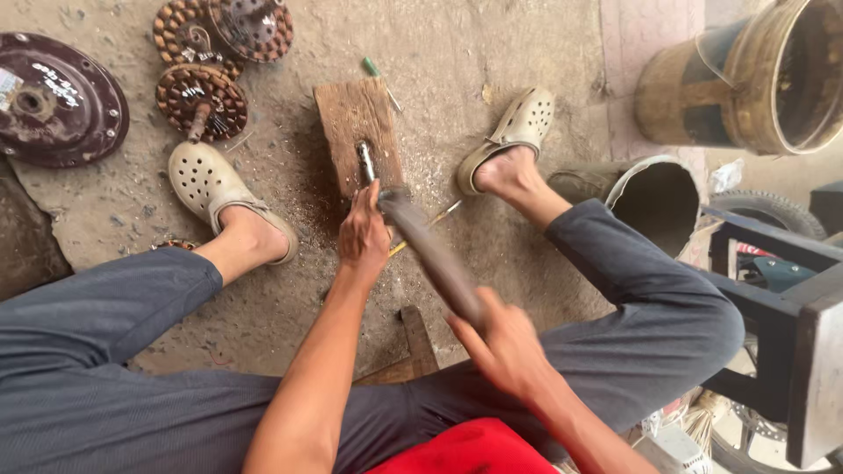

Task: The person sits on the floor and uses a hammer and a chisel to repeatedly strike a small metal component resting on a wooden block. The person adjusts the component's position between strikes.

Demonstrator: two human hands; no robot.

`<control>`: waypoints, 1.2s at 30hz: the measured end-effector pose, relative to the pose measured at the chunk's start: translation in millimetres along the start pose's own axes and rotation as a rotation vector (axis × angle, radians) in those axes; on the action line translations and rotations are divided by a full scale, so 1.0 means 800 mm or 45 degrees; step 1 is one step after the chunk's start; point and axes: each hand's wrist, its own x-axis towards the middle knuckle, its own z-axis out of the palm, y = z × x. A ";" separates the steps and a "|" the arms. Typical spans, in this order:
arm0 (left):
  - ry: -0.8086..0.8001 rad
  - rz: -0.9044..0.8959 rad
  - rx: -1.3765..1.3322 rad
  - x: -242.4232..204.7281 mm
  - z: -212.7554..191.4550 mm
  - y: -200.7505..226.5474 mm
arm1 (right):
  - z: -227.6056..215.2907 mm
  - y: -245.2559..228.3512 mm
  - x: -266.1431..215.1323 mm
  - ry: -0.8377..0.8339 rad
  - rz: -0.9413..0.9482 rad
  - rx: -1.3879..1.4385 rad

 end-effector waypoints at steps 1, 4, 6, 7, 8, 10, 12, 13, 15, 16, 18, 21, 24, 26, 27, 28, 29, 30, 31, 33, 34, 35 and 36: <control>0.082 0.112 0.038 -0.002 -0.001 0.004 | 0.002 -0.008 0.001 -0.080 0.143 -0.225; 0.263 0.288 0.115 0.036 0.005 0.004 | -0.019 -0.023 0.028 -0.021 0.179 -0.055; 0.046 0.126 0.121 -0.027 0.006 -0.011 | -0.014 -0.022 -0.015 0.007 0.123 0.116; 0.029 0.090 0.040 -0.040 0.005 -0.016 | -0.021 -0.020 -0.023 0.033 0.077 0.201; 0.014 0.051 -0.041 -0.049 0.003 -0.019 | -0.027 -0.022 -0.037 0.076 -0.121 0.267; 0.103 0.111 -0.113 0.002 0.004 -0.026 | -0.042 -0.027 -0.024 0.231 -0.597 0.370; 0.186 0.178 -0.087 0.003 0.006 -0.028 | -0.039 -0.025 -0.026 0.157 -0.308 0.389; 0.180 0.205 -0.064 -0.004 0.006 -0.027 | -0.032 -0.023 -0.028 0.119 -0.158 0.399; 0.185 0.274 -0.020 -0.010 0.006 -0.022 | -0.011 -0.019 -0.016 0.118 -0.069 0.350; 0.178 0.273 -0.054 -0.008 0.005 -0.018 | -0.003 -0.016 -0.007 0.123 -0.033 0.322; 0.179 0.268 -0.116 -0.005 -0.002 -0.012 | 0.007 -0.010 0.008 -0.043 0.270 0.120; 0.221 0.224 -0.025 0.004 -0.015 -0.010 | 0.015 0.000 0.020 0.017 0.314 0.064; 0.042 -0.015 -0.161 -0.007 -0.016 -0.001 | 0.014 0.018 0.019 0.138 0.361 0.170; 0.101 0.013 -0.168 0.013 -0.016 0.003 | 0.014 0.033 0.051 0.226 0.372 0.263; 0.132 0.028 -0.156 0.024 -0.023 0.002 | 0.020 0.038 0.072 0.257 0.347 0.325; 0.013 -0.020 -0.128 0.035 -0.030 0.001 | 0.022 0.047 0.101 0.284 0.390 0.313; -0.116 -0.087 -0.097 0.033 -0.039 -0.002 | 0.028 0.056 0.124 0.292 0.445 0.299; -0.245 -0.155 -0.068 0.030 -0.049 -0.006 | 0.040 0.066 0.145 0.229 0.574 0.249; -0.241 -0.137 -0.064 0.037 -0.054 -0.006 | 0.045 0.079 0.166 0.191 0.696 0.194; -0.236 -0.102 -0.067 0.051 -0.061 -0.004 | 0.063 0.100 0.198 0.068 0.805 0.099; -0.294 -0.096 -0.083 0.059 -0.064 -0.005 | 0.069 0.113 0.204 0.008 0.862 0.049; -0.353 -0.089 -0.095 0.067 -0.068 -0.008 | 0.078 0.124 0.205 -0.017 0.841 -0.047; -0.412 -0.082 -0.108 0.076 -0.070 -0.012 | 0.090 0.133 0.204 -0.043 0.820 -0.142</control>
